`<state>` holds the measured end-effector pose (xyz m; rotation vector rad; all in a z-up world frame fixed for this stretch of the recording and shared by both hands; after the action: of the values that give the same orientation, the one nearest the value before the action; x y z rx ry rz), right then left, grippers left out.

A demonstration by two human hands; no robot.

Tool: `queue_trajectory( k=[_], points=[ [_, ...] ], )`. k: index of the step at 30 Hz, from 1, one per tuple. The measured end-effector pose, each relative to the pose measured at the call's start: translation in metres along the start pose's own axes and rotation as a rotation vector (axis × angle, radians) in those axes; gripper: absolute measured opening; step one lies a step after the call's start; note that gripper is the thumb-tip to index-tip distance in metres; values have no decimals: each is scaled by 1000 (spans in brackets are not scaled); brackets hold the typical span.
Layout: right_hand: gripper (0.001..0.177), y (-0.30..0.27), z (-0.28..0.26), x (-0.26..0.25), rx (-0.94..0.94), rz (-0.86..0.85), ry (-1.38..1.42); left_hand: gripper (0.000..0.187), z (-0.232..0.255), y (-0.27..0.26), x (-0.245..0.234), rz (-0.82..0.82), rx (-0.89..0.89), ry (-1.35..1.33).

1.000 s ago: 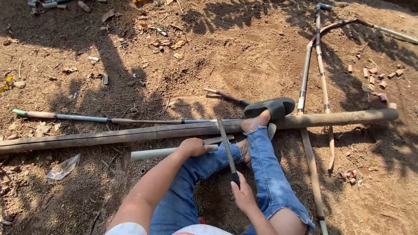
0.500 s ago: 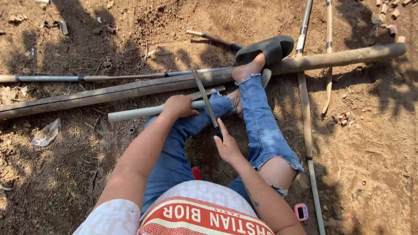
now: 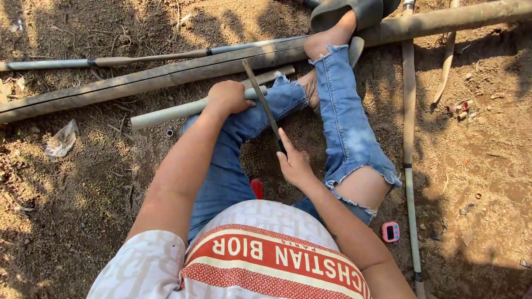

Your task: Sawing a PVC pipe using a bare hacksaw blade while sitting on the ground.

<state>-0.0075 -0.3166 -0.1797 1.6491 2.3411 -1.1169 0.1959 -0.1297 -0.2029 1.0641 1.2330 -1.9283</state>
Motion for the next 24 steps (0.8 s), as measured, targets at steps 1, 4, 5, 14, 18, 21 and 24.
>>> queue_trajectory(
  k=[1, 4, 5, 14, 18, 21, 24],
  points=[
    [69, -1, -1, 2, 3, 2, 5, 57, -1, 1, 1, -4, 4, 4],
    [69, -3, -3, 4, -11, -15, -12, 59, -4, 4, 5, -20, -17, 5],
    [70, -3, -2, 6, -16, -19, -18, 59, -4, 3, 5, -24, -16, 4],
    [79, 9, -22, -2, -46, -27, -126, 61, -4, 11, 13, -22, -4, 34],
    [84, 27, -41, -8, -45, -65, -142, 58, -2, 8, 11, -3, -10, 13],
    [87, 16, -38, -10, -14, -77, -151, 57, 4, 4, 5, 3, -5, 17],
    [89, 4, -8, -1, 2, -62, -131, 58, 5, 3, 1, -3, 4, 19]
  ],
)
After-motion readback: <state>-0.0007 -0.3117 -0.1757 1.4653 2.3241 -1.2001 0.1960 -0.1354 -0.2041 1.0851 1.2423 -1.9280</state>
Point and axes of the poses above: each hand's wrist, its own y-axis towards the middle knuckle, its own x-axis out of the palm, z = x × y, the point moved 9 cm from there along y, towards the middle knuckle, and after that the axes turned 5 degrees about x, right-handed, at the moved point
